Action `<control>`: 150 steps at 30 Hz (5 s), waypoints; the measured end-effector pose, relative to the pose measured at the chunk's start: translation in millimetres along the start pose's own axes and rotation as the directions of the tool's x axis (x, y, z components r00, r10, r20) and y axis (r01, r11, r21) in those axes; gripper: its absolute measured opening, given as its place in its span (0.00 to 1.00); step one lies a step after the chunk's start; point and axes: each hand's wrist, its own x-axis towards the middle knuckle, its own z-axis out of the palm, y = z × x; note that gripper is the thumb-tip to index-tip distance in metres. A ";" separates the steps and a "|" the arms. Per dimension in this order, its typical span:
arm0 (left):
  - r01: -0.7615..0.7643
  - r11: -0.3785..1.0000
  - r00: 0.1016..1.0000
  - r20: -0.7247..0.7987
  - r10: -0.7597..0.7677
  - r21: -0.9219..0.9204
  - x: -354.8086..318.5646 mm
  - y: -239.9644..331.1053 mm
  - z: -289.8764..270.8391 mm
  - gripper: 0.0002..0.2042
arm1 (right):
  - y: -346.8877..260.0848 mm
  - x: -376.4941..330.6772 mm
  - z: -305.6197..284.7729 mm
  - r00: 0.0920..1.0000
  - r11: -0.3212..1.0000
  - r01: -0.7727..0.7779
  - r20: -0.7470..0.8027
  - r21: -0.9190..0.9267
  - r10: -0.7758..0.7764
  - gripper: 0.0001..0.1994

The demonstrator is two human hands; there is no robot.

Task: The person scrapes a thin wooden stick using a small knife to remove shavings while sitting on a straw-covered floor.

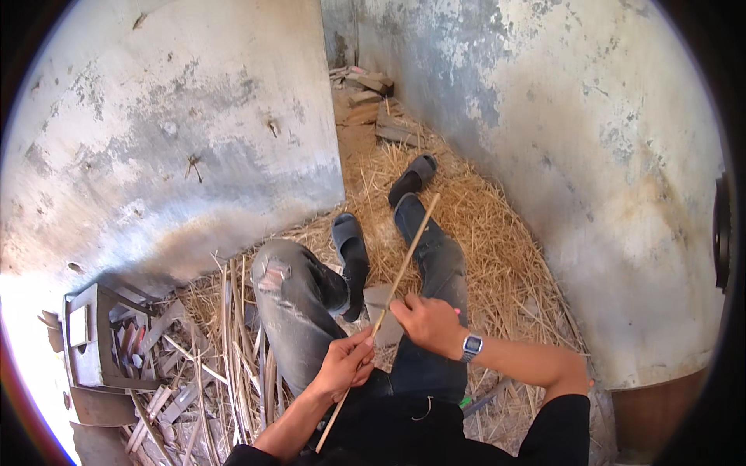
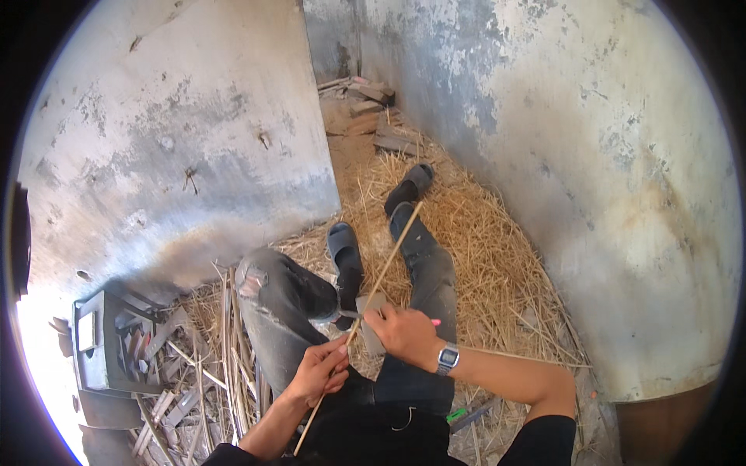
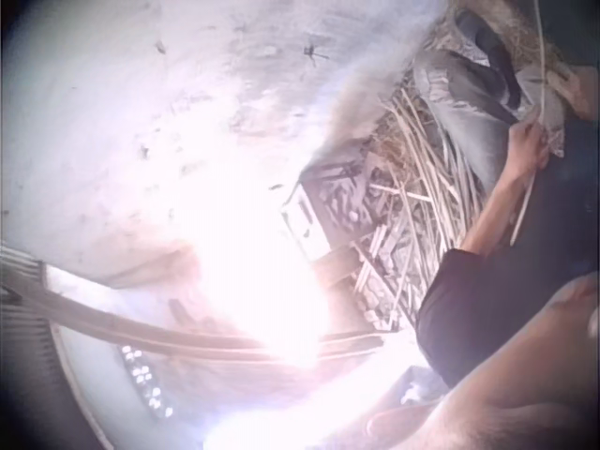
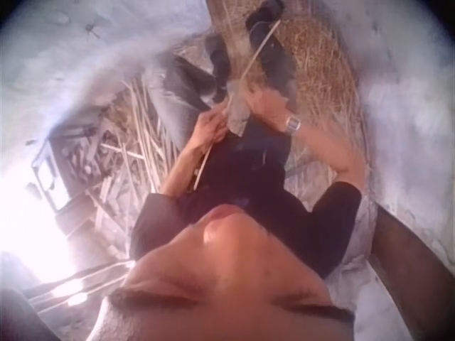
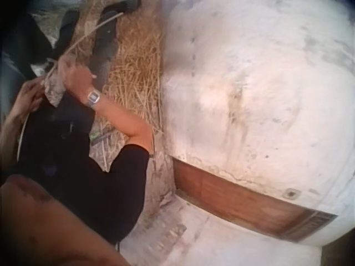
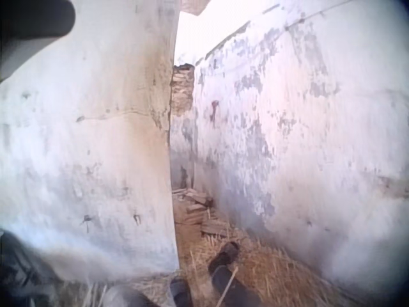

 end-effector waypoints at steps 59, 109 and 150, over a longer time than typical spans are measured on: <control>-0.494 0.693 0.858 0.163 0.487 0.526 26.3 106.6 50.2 0.26 | 73.9 114.0 -156.4 0.923 0.684 0.001 -0.264 0.729 0.281 0.14; 0.040 0.999 0.942 0.333 -0.050 0.037 180.0 185.3 35.4 0.26 | 276.2 148.2 -119.4 0.768 0.791 -0.611 -0.219 0.033 0.602 0.24; -0.145 0.887 0.986 0.134 0.095 0.438 203.6 166.3 22.0 0.25 | 202.4 148.8 -40.7 0.952 0.954 -0.297 -0.090 -0.034 0.293 0.23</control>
